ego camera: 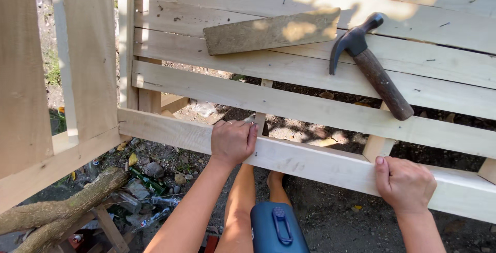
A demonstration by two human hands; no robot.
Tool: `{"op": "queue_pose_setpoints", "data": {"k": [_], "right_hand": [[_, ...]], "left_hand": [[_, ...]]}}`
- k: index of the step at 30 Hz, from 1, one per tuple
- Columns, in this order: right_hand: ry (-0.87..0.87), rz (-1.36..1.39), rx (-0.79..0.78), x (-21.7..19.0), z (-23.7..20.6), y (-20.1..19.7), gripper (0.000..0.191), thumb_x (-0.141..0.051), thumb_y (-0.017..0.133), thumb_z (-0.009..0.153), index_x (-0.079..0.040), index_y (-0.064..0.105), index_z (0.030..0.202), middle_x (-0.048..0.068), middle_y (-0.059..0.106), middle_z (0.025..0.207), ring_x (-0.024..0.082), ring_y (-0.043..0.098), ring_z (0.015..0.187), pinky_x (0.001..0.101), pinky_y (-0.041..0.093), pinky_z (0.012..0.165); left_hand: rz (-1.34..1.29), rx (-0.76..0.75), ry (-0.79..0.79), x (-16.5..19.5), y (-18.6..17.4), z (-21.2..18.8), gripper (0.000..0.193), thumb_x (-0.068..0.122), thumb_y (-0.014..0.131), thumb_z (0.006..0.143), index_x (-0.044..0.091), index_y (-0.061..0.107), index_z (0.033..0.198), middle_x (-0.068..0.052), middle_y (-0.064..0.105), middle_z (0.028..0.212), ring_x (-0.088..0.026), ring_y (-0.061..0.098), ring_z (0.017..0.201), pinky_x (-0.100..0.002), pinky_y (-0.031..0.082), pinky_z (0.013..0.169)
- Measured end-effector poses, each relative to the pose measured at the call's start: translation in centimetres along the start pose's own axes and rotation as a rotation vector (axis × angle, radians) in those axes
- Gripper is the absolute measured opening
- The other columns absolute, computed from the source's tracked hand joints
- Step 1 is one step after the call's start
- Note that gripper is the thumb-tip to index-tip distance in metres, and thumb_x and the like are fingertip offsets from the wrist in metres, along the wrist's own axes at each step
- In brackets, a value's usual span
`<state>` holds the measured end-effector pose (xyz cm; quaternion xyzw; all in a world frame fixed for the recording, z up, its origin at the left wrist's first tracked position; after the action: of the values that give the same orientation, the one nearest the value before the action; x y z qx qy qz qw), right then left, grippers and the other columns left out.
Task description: The person uses a claw hammer and a small wood block as a fulcrum to pry nails out of a slatted wooden bench frame, repositioning the block and hammer along the boards. They then press and align a loose slat back onto the frame and hammer near its edge.
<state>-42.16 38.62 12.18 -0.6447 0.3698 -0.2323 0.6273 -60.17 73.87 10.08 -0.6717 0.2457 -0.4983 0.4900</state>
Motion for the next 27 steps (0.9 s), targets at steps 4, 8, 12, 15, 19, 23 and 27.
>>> {"op": "queue_pose_setpoints", "data": {"k": [4,8,12,15,19,23,27], "right_hand": [[0.140,-0.129,-0.116,1.8,-2.1,-2.5,0.044,-0.034,0.056,0.105,-0.013,0.071,0.070,0.006,0.064,0.065,0.024,0.062,0.056,0.0361,0.047,0.055],[0.066,-0.037,0.040,4.2,-0.3,-4.0,0.042,-0.031,0.052,0.109,-0.014,0.071,0.076,0.007,0.060,0.061,0.024,0.059,0.053,0.0342,0.045,0.053],[-0.031,0.085,0.185,4.7,4.0,-4.0,0.047,-0.029,0.046,0.112,-0.013,0.070,0.074,0.005,0.058,0.059,0.020,0.056,0.049,0.0320,0.042,0.048],[0.045,0.016,0.115,4.0,7.0,-3.4,0.050,-0.028,0.048,0.109,-0.014,0.064,0.064,0.006,0.054,0.055,0.024,0.053,0.045,0.0373,0.041,0.047],[-0.042,0.048,0.196,2.8,9.8,-4.0,0.046,-0.031,0.051,0.108,-0.015,0.065,0.067,0.007,0.058,0.060,0.028,0.057,0.051,0.0400,0.044,0.050],[-0.131,0.013,0.209,3.3,13.4,-5.3,0.046,-0.032,0.053,0.109,-0.015,0.063,0.067,0.006,0.058,0.062,0.029,0.057,0.054,0.0415,0.043,0.050],[-0.097,0.018,0.141,3.8,17.4,-6.7,0.031,-0.030,0.057,0.109,-0.017,0.069,0.084,0.004,0.064,0.080,0.027,0.060,0.077,0.0438,0.046,0.068]], "left_hand": [[-0.025,-0.016,0.057,3.5,-0.5,0.5,0.037,0.030,0.061,0.096,0.013,0.067,0.064,-0.004,0.066,0.066,-0.023,0.065,0.064,-0.040,0.044,0.064],[-0.022,0.069,0.113,6.4,-1.9,4.1,0.037,0.031,0.061,0.097,0.014,0.066,0.064,-0.003,0.064,0.064,-0.024,0.063,0.063,-0.040,0.043,0.066],[0.078,0.145,0.185,6.5,-4.4,8.2,0.040,0.032,0.060,0.100,0.014,0.064,0.065,-0.004,0.063,0.065,-0.025,0.063,0.065,-0.040,0.043,0.068],[0.146,0.146,0.202,5.3,-5.9,11.0,0.041,0.032,0.059,0.103,0.014,0.065,0.066,-0.004,0.063,0.065,-0.026,0.062,0.064,-0.041,0.043,0.069],[0.160,0.162,0.210,3.7,-6.0,13.8,0.042,0.030,0.057,0.104,0.015,0.064,0.065,-0.003,0.064,0.067,-0.027,0.064,0.066,-0.042,0.043,0.068],[0.191,0.156,0.156,2.5,-3.9,14.6,0.042,0.029,0.057,0.108,0.014,0.064,0.068,-0.003,0.064,0.070,-0.028,0.063,0.070,-0.041,0.043,0.072],[0.140,0.303,0.200,1.1,-2.2,15.5,0.026,0.028,0.060,0.108,0.013,0.067,0.087,-0.003,0.067,0.092,-0.024,0.064,0.093,-0.043,0.041,0.098]]}}
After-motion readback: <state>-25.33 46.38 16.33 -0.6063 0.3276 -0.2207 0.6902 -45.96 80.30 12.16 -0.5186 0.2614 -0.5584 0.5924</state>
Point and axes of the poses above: each hand's wrist, its own z-axis towards the middle knuckle, its own y-axis out of the palm, x = y × z, the point moved 3 cm from there along z, towards the middle knuckle
